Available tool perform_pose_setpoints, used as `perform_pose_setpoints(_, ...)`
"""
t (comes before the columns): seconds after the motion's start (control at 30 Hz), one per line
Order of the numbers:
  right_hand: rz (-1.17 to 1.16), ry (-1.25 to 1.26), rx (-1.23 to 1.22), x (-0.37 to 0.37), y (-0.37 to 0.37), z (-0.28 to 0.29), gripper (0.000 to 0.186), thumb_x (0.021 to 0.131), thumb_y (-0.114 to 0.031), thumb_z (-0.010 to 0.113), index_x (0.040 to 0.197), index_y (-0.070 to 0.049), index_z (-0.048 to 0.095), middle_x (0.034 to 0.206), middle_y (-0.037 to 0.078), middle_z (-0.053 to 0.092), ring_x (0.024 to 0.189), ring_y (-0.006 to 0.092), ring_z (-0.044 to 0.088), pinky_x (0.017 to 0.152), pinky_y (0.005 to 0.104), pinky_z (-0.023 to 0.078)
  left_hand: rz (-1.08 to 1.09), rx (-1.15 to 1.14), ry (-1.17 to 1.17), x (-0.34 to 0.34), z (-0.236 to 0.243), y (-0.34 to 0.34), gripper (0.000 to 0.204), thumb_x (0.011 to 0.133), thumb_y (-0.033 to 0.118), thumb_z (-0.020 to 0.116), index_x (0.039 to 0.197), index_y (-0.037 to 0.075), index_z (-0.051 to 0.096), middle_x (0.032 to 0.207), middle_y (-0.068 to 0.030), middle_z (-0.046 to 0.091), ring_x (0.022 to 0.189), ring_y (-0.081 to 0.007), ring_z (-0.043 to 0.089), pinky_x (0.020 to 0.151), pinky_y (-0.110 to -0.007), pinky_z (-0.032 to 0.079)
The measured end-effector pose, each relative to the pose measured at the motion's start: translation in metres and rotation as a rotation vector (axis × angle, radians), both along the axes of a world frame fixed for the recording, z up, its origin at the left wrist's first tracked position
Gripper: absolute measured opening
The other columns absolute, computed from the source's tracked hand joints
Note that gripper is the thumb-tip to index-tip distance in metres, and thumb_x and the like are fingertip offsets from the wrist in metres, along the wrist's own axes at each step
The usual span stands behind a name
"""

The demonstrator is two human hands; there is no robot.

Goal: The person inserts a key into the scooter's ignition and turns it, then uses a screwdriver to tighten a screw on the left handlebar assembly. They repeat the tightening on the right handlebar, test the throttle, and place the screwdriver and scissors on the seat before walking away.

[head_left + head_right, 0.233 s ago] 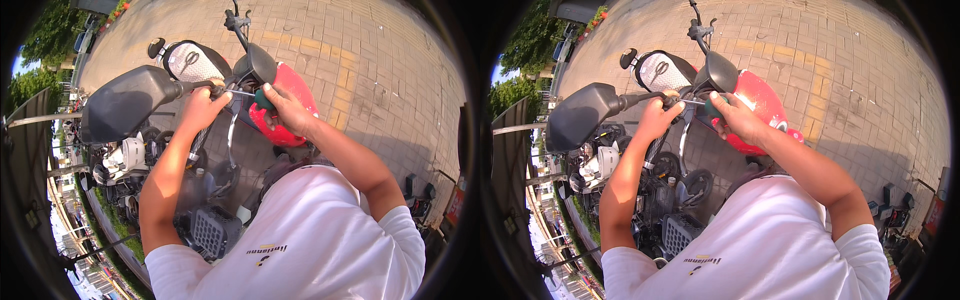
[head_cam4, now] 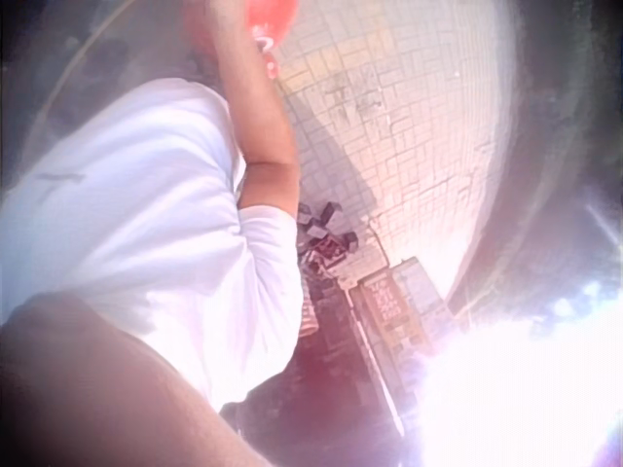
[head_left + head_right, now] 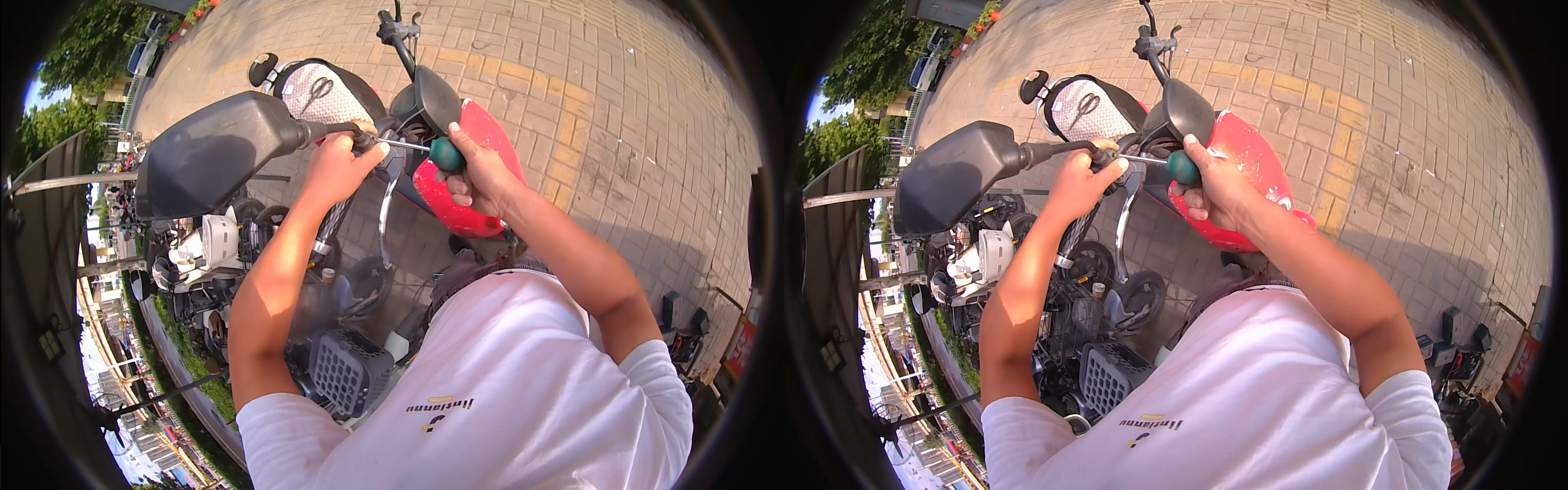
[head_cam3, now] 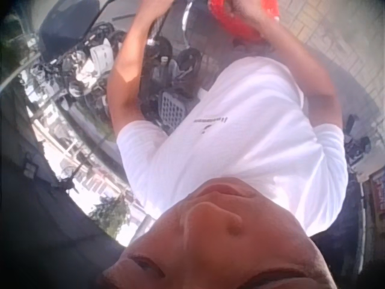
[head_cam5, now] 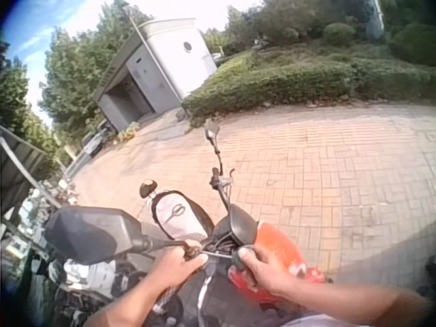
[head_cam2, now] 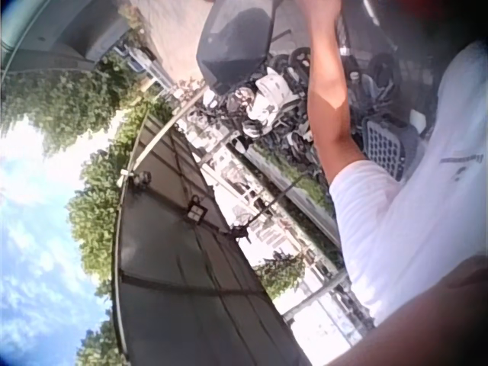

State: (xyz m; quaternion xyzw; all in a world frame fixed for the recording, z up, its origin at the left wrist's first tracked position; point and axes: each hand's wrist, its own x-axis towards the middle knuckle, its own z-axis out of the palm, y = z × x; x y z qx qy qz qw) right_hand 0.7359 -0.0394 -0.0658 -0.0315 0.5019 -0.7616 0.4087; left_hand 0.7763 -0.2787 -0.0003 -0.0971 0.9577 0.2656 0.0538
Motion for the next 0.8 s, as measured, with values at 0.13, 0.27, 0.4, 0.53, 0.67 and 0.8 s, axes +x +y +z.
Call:
perform_pose_setpoints(0.13, -0.127, 0.244, -0.022, 0.001, -0.004, -0.008, 0.048, 0.102, -0.049, 0.052, 0.119, -0.004, 0.053, 0.090, 0.013, 0.063, 0.052, 0.0180, 0.052, 0.049, 0.0344, 0.044, -0.005, -0.012, 0.004, 0.000, 0.003, 0.002, 0.042, 0.084, 0.036, 0.072, 0.111, 0.004, 0.067, 0.102, -0.0148, 0.070, 0.094, -0.0291, 0.068, 0.085, -0.038, 0.052)
perform_pose_setpoints(0.27, -0.287, 0.648, 0.114, 0.003, -0.012, -0.009, 0.046, 0.104, -0.047, 0.048, 0.118, -0.004, 0.054, 0.096, 0.014, 0.062, 0.057, 0.0187, 0.054, 0.053, 0.0355, 0.048, -0.022, 0.018, 0.018, 0.000, 0.004, 0.003, 0.040, 0.084, 0.034, 0.072, 0.109, 0.004, 0.067, 0.099, -0.0147, 0.070, 0.093, -0.0293, 0.068, 0.084, -0.038, 0.052)
perform_pose_setpoints(0.4, 0.097, -0.253, -0.111, -0.010, 0.002, -0.011, 0.052, 0.104, -0.049, 0.046, 0.126, -0.002, 0.052, 0.099, 0.011, 0.058, 0.067, 0.0180, 0.057, 0.061, 0.0345, 0.052, -0.022, 0.013, 0.006, -0.001, 0.006, 0.005, 0.038, 0.085, 0.034, 0.072, 0.108, 0.004, 0.067, 0.099, -0.0149, 0.070, 0.092, -0.0293, 0.068, 0.083, -0.039, 0.052)
perform_pose_setpoints(0.53, -0.160, 0.703, 0.110, 0.015, -0.007, -0.014, 0.050, 0.102, -0.046, 0.053, 0.127, -0.003, 0.051, 0.095, 0.009, 0.057, 0.063, 0.0152, 0.056, 0.059, 0.0321, 0.052, -0.050, -0.051, 0.070, 0.000, -0.004, -0.003, 0.039, 0.084, 0.034, 0.072, 0.108, 0.004, 0.067, 0.098, -0.0144, 0.071, 0.091, -0.0298, 0.068, 0.083, -0.039, 0.052)
perform_pose_setpoints(0.67, 0.019, 0.199, -0.100, 0.005, 0.001, -0.024, 0.049, 0.101, -0.045, 0.057, 0.128, -0.005, 0.051, 0.105, 0.013, 0.061, 0.062, 0.0159, 0.059, 0.052, 0.0322, 0.049, -0.085, 0.001, 0.093, 0.002, -0.008, -0.006, 0.038, 0.087, 0.030, 0.073, 0.111, 0.002, 0.065, 0.091, -0.0092, 0.068, 0.081, -0.0192, 0.063, 0.075, -0.034, 0.050)
perform_pose_setpoints(0.8, -0.129, 0.297, -0.056, 0.002, -0.008, -0.006, 0.046, 0.102, -0.048, 0.052, 0.120, -0.007, 0.053, 0.103, 0.018, 0.066, 0.056, 0.0186, 0.060, 0.045, 0.0330, 0.046, -0.077, 0.003, 0.049, -0.001, -0.002, -0.001, 0.035, 0.089, 0.026, 0.073, 0.112, 0.001, 0.064, 0.085, -0.0056, 0.065, 0.076, -0.0132, 0.059, 0.070, -0.032, 0.049)
